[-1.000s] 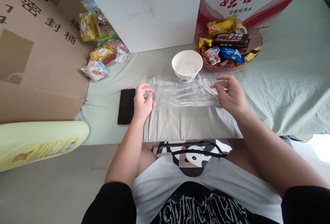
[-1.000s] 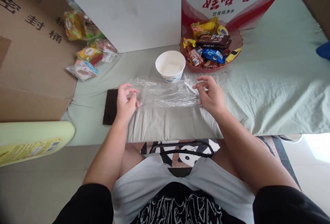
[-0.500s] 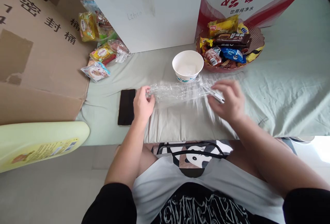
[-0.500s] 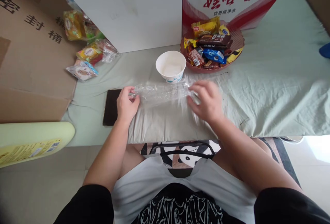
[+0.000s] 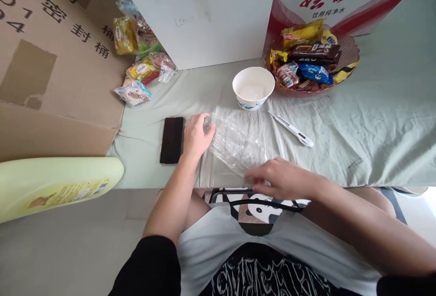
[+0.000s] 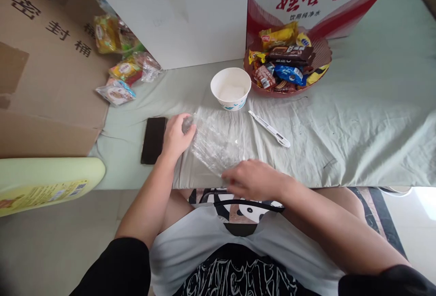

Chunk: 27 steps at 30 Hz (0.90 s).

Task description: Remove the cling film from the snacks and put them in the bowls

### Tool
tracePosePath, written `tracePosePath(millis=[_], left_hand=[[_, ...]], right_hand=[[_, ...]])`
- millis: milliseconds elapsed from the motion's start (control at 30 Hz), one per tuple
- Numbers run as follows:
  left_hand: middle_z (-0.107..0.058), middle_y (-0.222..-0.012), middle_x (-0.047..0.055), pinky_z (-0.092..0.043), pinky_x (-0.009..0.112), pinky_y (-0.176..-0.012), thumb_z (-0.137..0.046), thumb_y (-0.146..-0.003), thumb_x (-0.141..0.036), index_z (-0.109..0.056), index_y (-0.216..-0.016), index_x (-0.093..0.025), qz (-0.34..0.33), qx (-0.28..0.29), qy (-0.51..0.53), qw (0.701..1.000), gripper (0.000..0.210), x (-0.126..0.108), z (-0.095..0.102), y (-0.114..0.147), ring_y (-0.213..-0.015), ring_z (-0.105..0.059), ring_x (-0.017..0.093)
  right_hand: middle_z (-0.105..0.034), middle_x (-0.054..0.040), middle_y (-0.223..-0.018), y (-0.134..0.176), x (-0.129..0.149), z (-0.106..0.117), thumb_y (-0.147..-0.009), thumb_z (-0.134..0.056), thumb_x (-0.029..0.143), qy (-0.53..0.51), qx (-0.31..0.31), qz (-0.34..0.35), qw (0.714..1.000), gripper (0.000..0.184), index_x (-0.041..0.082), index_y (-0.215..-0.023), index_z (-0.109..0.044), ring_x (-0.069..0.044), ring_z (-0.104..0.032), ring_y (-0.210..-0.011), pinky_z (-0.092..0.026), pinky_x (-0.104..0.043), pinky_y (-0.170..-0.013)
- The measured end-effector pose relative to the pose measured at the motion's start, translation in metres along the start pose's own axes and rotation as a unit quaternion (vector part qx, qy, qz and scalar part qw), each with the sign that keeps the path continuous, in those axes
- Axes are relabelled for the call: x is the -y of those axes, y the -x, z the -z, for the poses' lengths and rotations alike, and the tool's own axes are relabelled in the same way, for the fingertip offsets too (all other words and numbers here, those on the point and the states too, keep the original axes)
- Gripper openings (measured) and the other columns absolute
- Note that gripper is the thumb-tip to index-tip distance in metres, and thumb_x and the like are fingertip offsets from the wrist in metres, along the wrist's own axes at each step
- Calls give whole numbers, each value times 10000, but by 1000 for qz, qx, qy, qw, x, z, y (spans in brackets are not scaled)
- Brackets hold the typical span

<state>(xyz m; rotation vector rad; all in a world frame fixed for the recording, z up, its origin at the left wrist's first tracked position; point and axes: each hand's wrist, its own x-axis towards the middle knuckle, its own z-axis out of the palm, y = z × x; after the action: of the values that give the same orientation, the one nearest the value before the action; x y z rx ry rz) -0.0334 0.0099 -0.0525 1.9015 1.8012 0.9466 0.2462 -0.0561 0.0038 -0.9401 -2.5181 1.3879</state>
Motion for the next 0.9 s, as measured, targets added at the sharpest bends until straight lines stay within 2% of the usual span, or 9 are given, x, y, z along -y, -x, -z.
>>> tracePosePath(millis=[100, 233, 300, 400, 467, 600, 667, 733, 900], left_hand=[[-695, -1074, 100, -437, 483, -1064, -752, -830, -238, -692, -1050, -230, -18, 56, 1, 998, 227, -8, -5, 4, -1107, -600, 314], [-699, -897, 23, -503, 374, -920, -702, -830, -192, -669, -1166, -247, -53, 123, 60, 989, 342, -20, -9, 8, -902, -642, 220], [-698, -873, 0, -516, 320, -838, -669, -839, -179, -657, -1173, -248, -79, 145, 120, 979, 341, -27, -11, 11, -807, -642, 170], [-701, -854, -9, -532, 297, -807, -687, -841, -212, -652, -1146, -250, -112, 159, 210, 958, 309, -40, -14, 17, -782, -656, 145], [-700, -848, -8, -546, 301, -805, -706, -843, -240, -651, -1129, -251, -118, 152, 247, 950, 292, -47, -15, 22, -785, -668, 145], [-677, -873, -7, -563, 295, -766, -770, -810, -271, -618, -1115, -256, -93, 91, 297, 946, 341, -53, -13, 27, -790, -676, 144], [-678, -965, 3, -577, 299, -781, -836, -768, -309, -578, -1177, -281, -51, 55, 349, 934, 485, -52, -8, 24, -848, -694, 154], [-677, -1132, 31, -592, 326, -835, -887, -727, -415, -538, -1263, -322, 15, 51, 416, 908, 646, -49, -4, 20, -968, -713, 182], [-729, -1199, 127, -608, 411, -892, -841, -690, -690, -653, -1213, -232, 142, 237, 539, 796, 720, -47, -9, 16, -1075, -736, 281]], right_hand=[[-793, -33, -949, 6, 4, 10, -992, -582, 331, -217, 85, 67, 970, 221, 212, -1125, -712, -159, -737, -816, -558, -285, -724], [-765, -92, -996, -5, -22, 13, -937, -639, 422, -142, -243, -52, 958, 259, 197, -1051, -694, -227, -728, -902, -600, -411, -857], [-719, -151, -1239, -14, -37, 8, -847, -735, 463, -112, -324, -83, 936, 437, 198, -1185, -658, -304, -701, -1124, -583, -501, -973], [-639, -191, -1416, -23, -45, 1, -746, -821, 545, -184, -252, -52, 949, 796, 200, -1406, -538, -345, -649, -1278, -561, -539, -1047], [-689, -180, -1338, -24, -40, 0, -780, -785, 572, -239, -183, -36, 953, 839, 188, -1464, -486, -304, -705, -1168, -598, -486, -974], [-757, -39, -873, -24, -26, 2, -858, -695, 437, -206, -116, -87, 968, 423, 185, -1196, -661, -158, -652, -677, -560, -331, -691], [-699, -7, -717, -26, -24, 2, -863, -636, 360, -182, -118, -116, 969, 176, 200, -906, -695, -146, -599, -613, -517, -316, -650], [-684, -18, -707, -29, -25, 0, -858, -605, 355, -232, -146, -119, 954, 167, 212, -788, -655, -169, -629, -650, -525, -328, -662], [-688, -16, -831, -40, -30, -4, -815, -614, 448, -423, -292, -102, 852, 213, 254, -882, -561, -196, -701, -744, -596, -385, -762]])
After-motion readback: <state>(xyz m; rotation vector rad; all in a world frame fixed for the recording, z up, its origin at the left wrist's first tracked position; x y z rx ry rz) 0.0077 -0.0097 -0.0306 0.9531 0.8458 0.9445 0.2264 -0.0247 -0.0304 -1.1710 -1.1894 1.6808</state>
